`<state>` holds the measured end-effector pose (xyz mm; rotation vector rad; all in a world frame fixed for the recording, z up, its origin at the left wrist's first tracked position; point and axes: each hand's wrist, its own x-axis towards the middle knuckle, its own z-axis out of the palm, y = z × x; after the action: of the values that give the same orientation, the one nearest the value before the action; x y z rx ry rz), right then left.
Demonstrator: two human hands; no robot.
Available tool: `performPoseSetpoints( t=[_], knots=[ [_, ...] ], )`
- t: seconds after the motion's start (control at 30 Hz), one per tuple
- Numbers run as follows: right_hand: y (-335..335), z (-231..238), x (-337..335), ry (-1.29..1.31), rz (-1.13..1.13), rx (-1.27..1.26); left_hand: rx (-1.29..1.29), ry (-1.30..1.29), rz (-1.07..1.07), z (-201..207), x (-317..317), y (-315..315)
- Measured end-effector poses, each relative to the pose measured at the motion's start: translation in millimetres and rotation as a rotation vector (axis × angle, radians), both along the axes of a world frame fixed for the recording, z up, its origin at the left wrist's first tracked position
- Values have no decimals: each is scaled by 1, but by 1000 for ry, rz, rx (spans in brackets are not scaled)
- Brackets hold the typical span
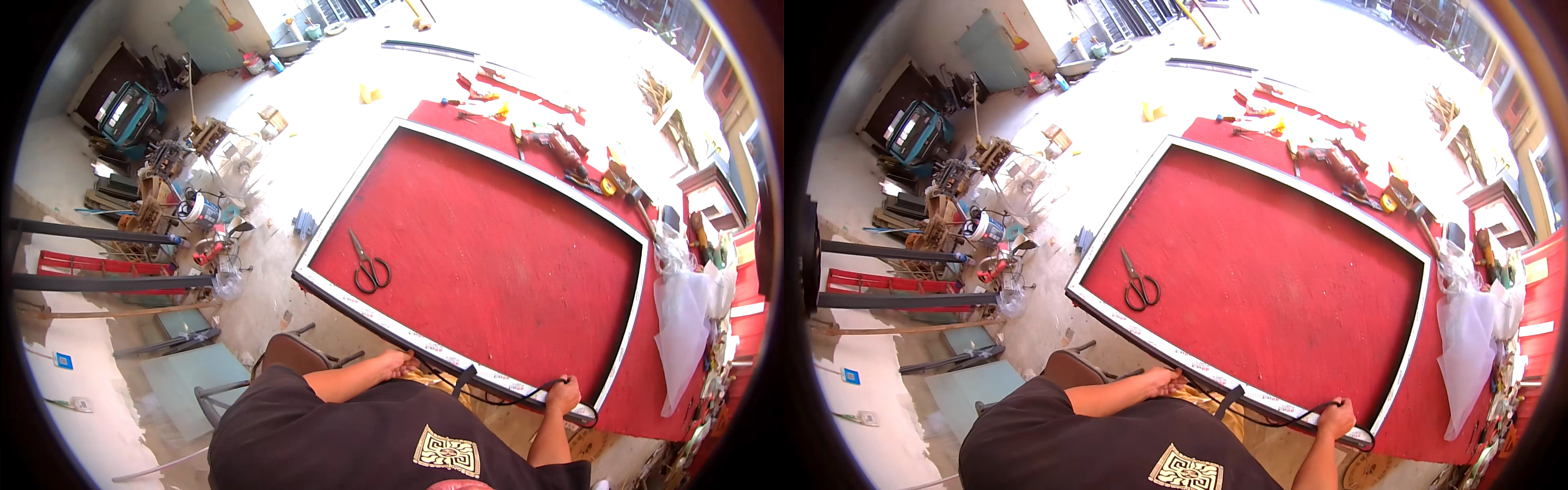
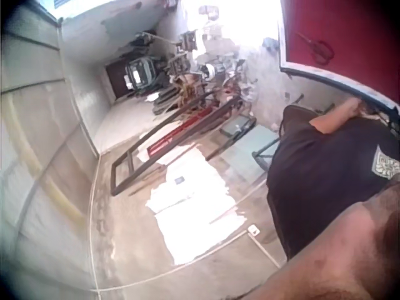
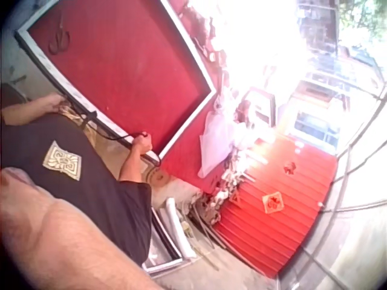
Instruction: The person installs a black rubber seal into the groove of a metal frame, pressing it into place by hand and using scissors to trim the seal to length.
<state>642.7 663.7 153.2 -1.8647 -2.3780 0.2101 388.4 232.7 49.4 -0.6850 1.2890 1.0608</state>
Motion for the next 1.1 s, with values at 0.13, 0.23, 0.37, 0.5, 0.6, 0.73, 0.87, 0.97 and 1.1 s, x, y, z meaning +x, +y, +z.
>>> performPoseSetpoints(
  t=[0.13, 0.23, 0.37, 0.5, 0.6, 0.73, 0.87, 0.97, 1.1],
  knots=[
    [0, -1, 1, 16, -19, -13, 0, -39, 29, -5, 2, 3],
    [1, -5, 4, 23, -13, -6, -43, 19, 3, 10, 2, 8],
    [-2, -1, -2, 36, -20, 8, -74, 143, -24, 10, 5, 8],
    [2, -8, 4, 40, 4, 13, -109, 143, -133, 17, -4, 12],
    [1, -7, 3, 40, 12, 21, -52, 180, -69, 21, -1, 8],
    [4, -14, 5, 32, 11, 25, 3, 190, 27, 17, -1, 0],
    [3, -14, 4, 36, 5, 3, -18, 314, -13, -1, 0, -6],
    [4, -15, 3, 18, 11, 19, -33, 353, -30, 7, -2, -4],
    [6, -16, 9, 26, -3, -1, 6, 300, 90, 6, 3, -13]
  ],
)
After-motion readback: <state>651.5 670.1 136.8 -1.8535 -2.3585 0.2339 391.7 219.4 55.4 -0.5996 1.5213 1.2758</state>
